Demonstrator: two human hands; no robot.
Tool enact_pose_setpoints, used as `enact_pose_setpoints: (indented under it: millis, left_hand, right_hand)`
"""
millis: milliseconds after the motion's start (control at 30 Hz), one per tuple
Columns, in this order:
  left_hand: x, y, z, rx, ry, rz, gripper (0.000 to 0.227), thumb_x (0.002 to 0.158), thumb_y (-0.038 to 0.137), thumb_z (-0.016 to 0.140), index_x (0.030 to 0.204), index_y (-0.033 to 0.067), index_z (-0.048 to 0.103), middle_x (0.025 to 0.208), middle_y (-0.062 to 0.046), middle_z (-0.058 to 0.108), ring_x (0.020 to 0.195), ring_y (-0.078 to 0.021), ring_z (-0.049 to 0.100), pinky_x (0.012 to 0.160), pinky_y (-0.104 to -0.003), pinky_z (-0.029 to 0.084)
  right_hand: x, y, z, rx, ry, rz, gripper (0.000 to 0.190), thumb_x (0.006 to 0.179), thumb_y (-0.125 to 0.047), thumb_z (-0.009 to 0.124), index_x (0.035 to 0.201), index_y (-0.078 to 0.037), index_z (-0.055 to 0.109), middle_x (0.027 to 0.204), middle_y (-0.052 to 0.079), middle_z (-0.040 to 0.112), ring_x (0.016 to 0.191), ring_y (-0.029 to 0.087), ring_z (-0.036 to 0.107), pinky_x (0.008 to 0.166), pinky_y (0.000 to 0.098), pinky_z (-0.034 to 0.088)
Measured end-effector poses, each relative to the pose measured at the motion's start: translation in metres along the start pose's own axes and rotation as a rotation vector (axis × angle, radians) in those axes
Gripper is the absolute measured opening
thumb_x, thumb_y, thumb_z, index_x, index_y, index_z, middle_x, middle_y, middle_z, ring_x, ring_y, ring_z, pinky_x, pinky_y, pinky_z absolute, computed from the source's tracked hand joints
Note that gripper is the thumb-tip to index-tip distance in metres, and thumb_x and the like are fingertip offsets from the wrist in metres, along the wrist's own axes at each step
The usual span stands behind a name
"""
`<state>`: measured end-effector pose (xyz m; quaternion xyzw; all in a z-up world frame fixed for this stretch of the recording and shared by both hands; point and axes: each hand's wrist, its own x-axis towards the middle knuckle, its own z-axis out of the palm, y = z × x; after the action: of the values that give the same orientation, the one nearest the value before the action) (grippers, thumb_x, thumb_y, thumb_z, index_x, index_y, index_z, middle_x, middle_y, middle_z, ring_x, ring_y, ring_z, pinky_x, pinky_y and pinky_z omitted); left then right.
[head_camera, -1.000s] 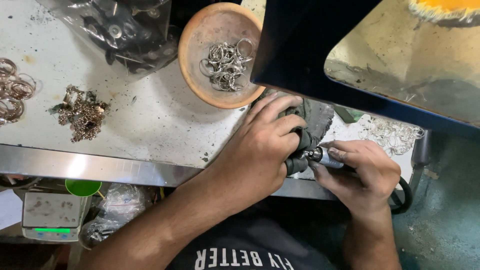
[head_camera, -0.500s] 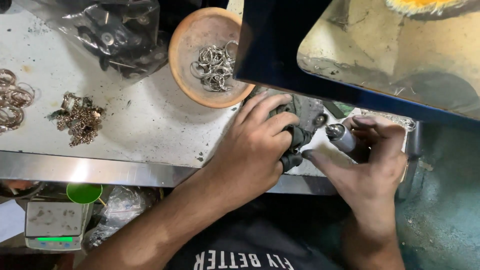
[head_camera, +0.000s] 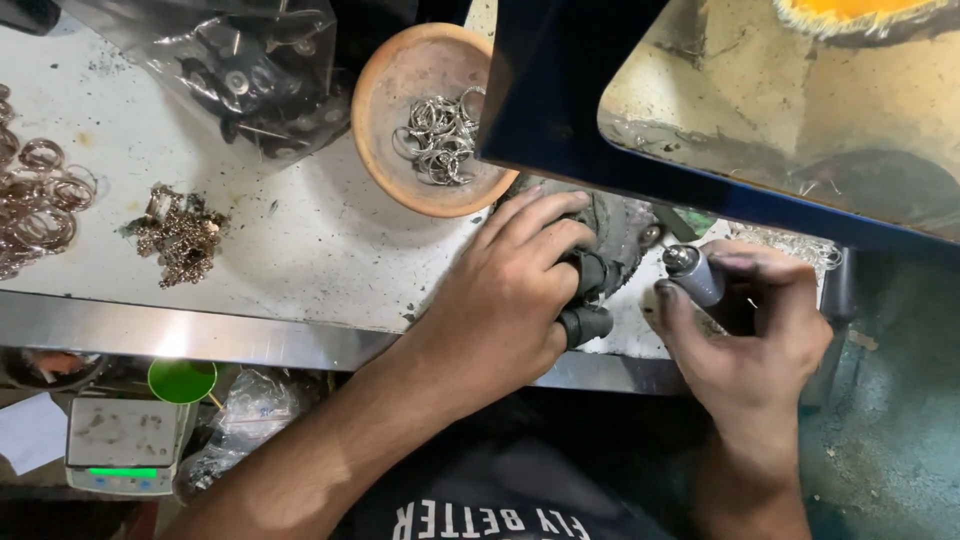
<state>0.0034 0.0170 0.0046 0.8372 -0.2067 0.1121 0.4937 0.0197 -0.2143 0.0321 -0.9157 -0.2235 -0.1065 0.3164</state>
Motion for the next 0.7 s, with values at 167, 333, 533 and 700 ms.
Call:
enact_pose_setpoints:
  millis: [167, 333, 533, 700]
  left_hand:
    - [0.001, -0.001, 0.004, 0.014, 0.012, -0.017, 0.017, 0.059, -0.017, 0.060, 0.070, -0.0079, 0.068, 0.114, -0.021, 0.069, 0.132, -0.0414, 0.054, 0.119, -0.058, 0.037]
    - [0.002, -0.001, 0.005, 0.004, 0.022, -0.014, 0.018, 0.057, -0.018, 0.059, 0.070, -0.0088, 0.066, 0.111, -0.019, 0.068, 0.130, -0.0419, 0.055, 0.117, -0.058, 0.039]
    - [0.003, -0.001, 0.002, -0.007, 0.015, -0.017, 0.014, 0.057, -0.017, 0.062, 0.066, -0.0066, 0.065, 0.111, -0.018, 0.069, 0.130, -0.0423, 0.054, 0.114, -0.059, 0.041]
    - [0.004, -0.001, 0.003, -0.024, 0.044, -0.028, 0.019, 0.057, -0.020, 0.060, 0.070, -0.0084, 0.067, 0.107, -0.019, 0.070, 0.125, -0.0435, 0.056, 0.109, -0.057, 0.045]
  right_hand:
    - [-0.010, 0.025, -0.017, -0.211, -0.008, -0.057, 0.037, 0.093, 0.003, 0.085, 0.112, 0.010, 0.055, 0.119, 0.030, 0.070, 0.111, 0.040, 0.071, 0.096, 0.0449, 0.058]
    - [-0.012, 0.038, -0.020, -0.492, -0.022, -0.048, 0.043, 0.092, -0.003, 0.096, 0.121, 0.003, 0.065, 0.120, 0.021, 0.076, 0.105, 0.035, 0.075, 0.087, 0.0415, 0.058]
    - [-0.012, 0.045, -0.027, -0.513, 0.002, -0.065, 0.058, 0.084, -0.003, 0.107, 0.118, 0.010, 0.062, 0.118, 0.027, 0.072, 0.105, 0.040, 0.071, 0.089, 0.0456, 0.057]
    - [-0.034, 0.016, -0.010, -0.172, -0.090, -0.076, 0.031, 0.090, 0.004, 0.082, 0.113, 0.009, 0.062, 0.117, 0.027, 0.068, 0.111, 0.042, 0.069, 0.103, 0.0492, 0.054]
